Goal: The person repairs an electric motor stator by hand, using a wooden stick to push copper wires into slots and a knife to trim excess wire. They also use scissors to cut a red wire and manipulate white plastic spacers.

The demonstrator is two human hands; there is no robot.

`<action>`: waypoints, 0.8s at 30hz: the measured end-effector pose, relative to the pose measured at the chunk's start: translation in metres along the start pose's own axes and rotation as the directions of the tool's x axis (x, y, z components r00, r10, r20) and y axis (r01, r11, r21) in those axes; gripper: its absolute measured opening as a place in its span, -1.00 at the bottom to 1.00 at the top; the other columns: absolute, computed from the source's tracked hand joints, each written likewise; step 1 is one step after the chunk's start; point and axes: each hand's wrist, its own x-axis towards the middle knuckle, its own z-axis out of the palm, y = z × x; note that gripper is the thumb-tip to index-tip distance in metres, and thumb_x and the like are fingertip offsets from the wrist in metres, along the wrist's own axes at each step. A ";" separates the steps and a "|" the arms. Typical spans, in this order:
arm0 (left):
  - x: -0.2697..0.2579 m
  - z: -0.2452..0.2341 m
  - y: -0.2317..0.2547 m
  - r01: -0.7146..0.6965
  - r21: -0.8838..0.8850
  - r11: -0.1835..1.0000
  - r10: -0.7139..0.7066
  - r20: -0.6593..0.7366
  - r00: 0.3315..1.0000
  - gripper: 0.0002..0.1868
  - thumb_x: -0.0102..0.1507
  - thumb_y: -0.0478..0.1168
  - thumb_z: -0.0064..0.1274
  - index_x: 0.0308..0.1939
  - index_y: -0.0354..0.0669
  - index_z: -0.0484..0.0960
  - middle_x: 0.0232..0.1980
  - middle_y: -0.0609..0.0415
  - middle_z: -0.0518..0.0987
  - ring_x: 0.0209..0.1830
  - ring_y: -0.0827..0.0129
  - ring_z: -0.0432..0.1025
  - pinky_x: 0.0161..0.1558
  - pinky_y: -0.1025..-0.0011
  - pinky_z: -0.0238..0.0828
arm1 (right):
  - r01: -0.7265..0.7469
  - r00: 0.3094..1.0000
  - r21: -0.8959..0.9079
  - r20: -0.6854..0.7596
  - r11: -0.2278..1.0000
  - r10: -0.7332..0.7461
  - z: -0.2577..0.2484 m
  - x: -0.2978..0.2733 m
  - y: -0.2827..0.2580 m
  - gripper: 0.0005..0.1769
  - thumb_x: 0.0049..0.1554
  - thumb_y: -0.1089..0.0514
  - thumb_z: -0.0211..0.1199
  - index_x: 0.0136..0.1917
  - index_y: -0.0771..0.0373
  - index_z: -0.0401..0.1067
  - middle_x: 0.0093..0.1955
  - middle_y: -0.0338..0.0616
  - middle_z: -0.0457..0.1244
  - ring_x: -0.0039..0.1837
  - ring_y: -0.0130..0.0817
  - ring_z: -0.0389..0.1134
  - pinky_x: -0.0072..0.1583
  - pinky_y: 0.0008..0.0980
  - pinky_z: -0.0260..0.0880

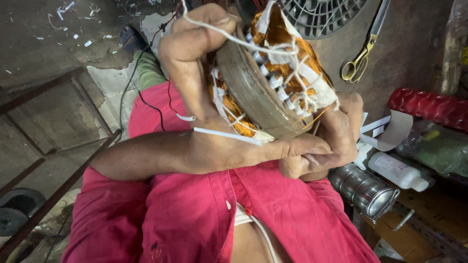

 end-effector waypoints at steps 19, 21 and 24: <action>0.009 -0.004 -0.043 -0.074 -0.230 0.970 0.049 -0.110 0.993 -0.22 0.01 -0.18 0.55 0.16 -0.18 0.36 0.10 -0.01 0.40 0.00 0.41 0.36 -0.01 0.50 0.35 | 0.021 0.995 0.015 0.092 1.000 -0.022 -0.001 0.008 0.005 -0.37 -0.01 -0.06 0.31 0.14 0.52 0.45 -0.03 0.05 0.25 -0.06 -0.22 0.25 -0.06 -0.35 0.20; 0.005 -0.007 -0.047 -0.058 -0.208 0.977 0.033 -0.123 0.992 -0.29 0.05 -0.21 0.52 0.15 -0.15 0.40 0.12 0.00 0.40 0.02 0.41 0.36 -0.01 0.51 0.36 | 0.009 0.994 0.027 0.110 1.000 -0.012 -0.001 0.007 0.005 -0.37 0.01 -0.08 0.32 0.14 0.51 0.45 -0.01 0.04 0.25 -0.05 -0.23 0.25 -0.04 -0.35 0.22; 0.005 -0.008 -0.044 -0.052 -0.174 0.983 0.026 -0.150 0.988 -0.38 0.09 -0.24 0.49 0.13 -0.10 0.46 0.14 0.01 0.41 0.05 0.42 0.37 0.00 0.52 0.38 | -0.026 0.989 0.052 0.144 0.998 0.019 -0.003 0.006 0.005 -0.35 0.04 -0.12 0.33 0.14 0.51 0.45 0.02 0.03 0.24 -0.05 -0.24 0.26 -0.02 -0.35 0.23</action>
